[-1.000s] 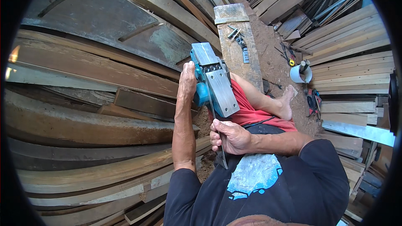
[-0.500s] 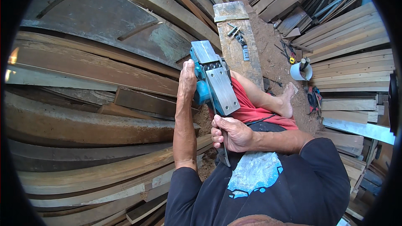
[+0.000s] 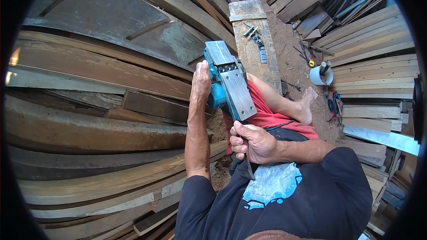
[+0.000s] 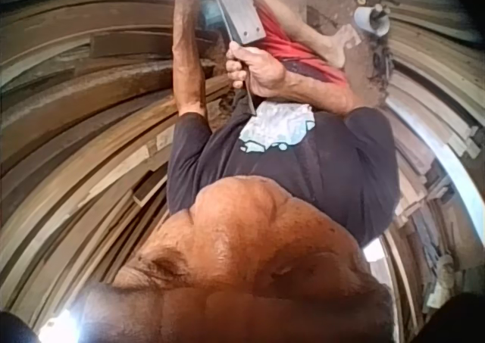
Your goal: The person uses a metal ruler to measure a hand planer and handles the tool by hand.
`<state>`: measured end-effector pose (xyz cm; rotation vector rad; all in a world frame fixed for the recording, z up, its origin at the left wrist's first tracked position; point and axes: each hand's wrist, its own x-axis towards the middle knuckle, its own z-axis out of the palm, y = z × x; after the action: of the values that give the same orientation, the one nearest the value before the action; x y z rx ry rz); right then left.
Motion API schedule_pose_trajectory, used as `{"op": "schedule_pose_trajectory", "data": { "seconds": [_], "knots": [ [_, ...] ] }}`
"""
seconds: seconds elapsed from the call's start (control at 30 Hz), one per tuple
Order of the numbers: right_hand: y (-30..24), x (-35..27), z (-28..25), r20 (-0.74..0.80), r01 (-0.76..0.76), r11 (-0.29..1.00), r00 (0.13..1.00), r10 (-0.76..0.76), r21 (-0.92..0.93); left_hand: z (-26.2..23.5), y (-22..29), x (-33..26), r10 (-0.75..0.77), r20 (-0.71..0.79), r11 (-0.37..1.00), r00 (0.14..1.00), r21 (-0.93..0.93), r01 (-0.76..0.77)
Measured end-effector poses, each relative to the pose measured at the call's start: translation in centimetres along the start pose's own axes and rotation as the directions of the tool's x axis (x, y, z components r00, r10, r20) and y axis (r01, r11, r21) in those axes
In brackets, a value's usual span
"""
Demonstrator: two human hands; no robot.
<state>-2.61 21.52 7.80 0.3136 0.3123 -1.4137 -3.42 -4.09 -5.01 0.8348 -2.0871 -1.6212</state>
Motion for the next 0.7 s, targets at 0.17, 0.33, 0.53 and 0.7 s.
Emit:
{"op": "schedule_pose_trajectory", "data": {
  "seconds": [0.17, 0.33, 0.53, 0.7],
  "knots": [
    [-0.2, 0.2, -0.4, -0.018, 0.002, 1.0, 1.0, -0.002, -0.004, 0.1, 1.1, -0.1, 0.03, 0.014, 0.993, 0.999, 0.116, -0.031],
    [-0.1, 0.4, -0.5, 0.003, 0.006, 1.0, 1.0, -0.006, -0.013, 0.0, 0.4, -0.2, 0.042, 0.003, 0.996, 0.999, 0.082, -0.042],
    [-0.2, 0.3, -0.2, -0.011, -0.001, 1.0, 1.0, 0.001, -0.015, 0.1, 0.3, -0.1, 0.002, 0.013, 0.999, 1.0, 0.036, -0.002],
    [-0.4, 0.5, -0.3, -0.02, 0.009, 1.0, 1.0, -0.009, -0.016, 0.2, 0.8, -0.3, -0.059, 0.024, 0.997, 0.998, -0.041, 0.06]
  ]
}}
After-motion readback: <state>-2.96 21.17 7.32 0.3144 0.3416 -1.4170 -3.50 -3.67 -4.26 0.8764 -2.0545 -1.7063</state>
